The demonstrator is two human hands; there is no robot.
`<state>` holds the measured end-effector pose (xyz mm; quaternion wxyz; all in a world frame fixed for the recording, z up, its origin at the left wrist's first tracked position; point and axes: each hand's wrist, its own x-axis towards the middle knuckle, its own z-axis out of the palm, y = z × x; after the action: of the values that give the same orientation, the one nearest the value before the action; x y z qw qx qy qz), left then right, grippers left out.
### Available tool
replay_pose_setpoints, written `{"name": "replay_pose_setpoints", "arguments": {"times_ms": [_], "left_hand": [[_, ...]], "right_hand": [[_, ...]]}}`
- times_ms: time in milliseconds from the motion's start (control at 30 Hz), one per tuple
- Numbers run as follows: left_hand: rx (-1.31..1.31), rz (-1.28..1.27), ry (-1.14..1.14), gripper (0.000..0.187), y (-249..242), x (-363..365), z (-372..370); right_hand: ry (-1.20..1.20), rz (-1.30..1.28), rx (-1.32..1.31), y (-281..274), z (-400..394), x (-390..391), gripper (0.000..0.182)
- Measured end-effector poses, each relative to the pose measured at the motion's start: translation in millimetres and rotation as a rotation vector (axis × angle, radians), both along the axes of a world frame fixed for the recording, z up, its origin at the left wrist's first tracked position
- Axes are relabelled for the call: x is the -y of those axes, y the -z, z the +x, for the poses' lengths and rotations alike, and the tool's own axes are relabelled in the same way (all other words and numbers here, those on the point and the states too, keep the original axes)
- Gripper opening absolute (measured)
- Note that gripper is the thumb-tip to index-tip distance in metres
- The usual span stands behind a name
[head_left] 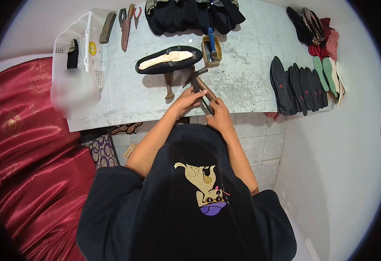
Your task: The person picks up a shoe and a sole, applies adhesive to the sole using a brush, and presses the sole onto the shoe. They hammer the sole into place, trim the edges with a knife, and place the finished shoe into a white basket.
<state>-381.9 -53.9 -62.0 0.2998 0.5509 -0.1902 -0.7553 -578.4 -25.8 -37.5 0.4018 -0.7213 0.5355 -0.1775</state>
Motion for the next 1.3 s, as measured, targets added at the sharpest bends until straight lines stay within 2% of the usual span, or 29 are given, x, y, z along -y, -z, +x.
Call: {"name": "replay_pose_setpoints", "arguments": {"times_ms": [33,67,133,233,300,367,400,433,467,500,567,633,700,767,867,1033,1300], "left_hand": [[-0.011,0.013,-0.007,0.048,2,-3,5],[-0.017,0.008,-0.006,0.048,5,-4,11],[0.063,0.116,-0.112,0.026,17,-11,21],[0.022,0.139,-0.24,0.02,30,-24,31],[-0.019,0.135,-0.253,0.023,31,-29,35],[-0.081,0.136,-0.222,0.022,26,-33,35],[-0.086,0.144,-0.23,0.022,30,-36,34],[-0.142,0.178,-0.312,0.021,35,-37,33],[-0.198,0.208,-0.397,0.021,40,-36,31],[-0.202,0.211,-0.413,0.021,44,-37,27],[-0.223,0.295,-0.599,0.023,52,-38,18],[-0.191,0.332,-0.633,0.023,49,-38,10],[-0.216,0.251,-0.644,0.024,50,-41,6],[-0.276,0.252,-0.707,0.026,57,-44,1],[-0.257,0.249,-0.833,0.027,63,-44,-10],[-0.292,0.157,-0.902,0.026,63,-42,-26],[-0.326,0.153,-1.059,0.019,72,-11,-58]], "right_hand": [[-0.001,-0.007,-0.007,-4,5,-2,0.026],[-0.042,-0.102,-0.095,-7,10,-4,0.026],[-0.085,-0.189,-0.193,-7,13,-6,0.026],[-0.126,-0.092,-0.103,11,11,9,0.03],[-0.095,0.062,0.1,25,11,21,0.033],[-0.09,0.121,0.045,36,11,33,0.03],[-0.017,-0.008,-0.042,38,14,36,0.029],[0.052,-0.139,-0.128,39,16,37,0.029],[0.068,-0.133,-0.23,39,17,39,0.033],[0.051,-0.131,-0.232,35,19,44,0.033],[-0.036,-0.063,-0.366,28,19,55,0.031],[-0.091,-0.065,-0.382,27,11,64,0.03],[-0.148,-0.064,-0.393,30,0,72,0.029],[-0.172,-0.145,-0.398,39,-11,79,0.028],[-0.213,-0.074,-0.418,39,-32,92,0.029],[-0.243,-0.073,-0.423,37,-74,100,0.032],[-0.094,-0.068,-0.459,37,-146,132,0.034]]}}
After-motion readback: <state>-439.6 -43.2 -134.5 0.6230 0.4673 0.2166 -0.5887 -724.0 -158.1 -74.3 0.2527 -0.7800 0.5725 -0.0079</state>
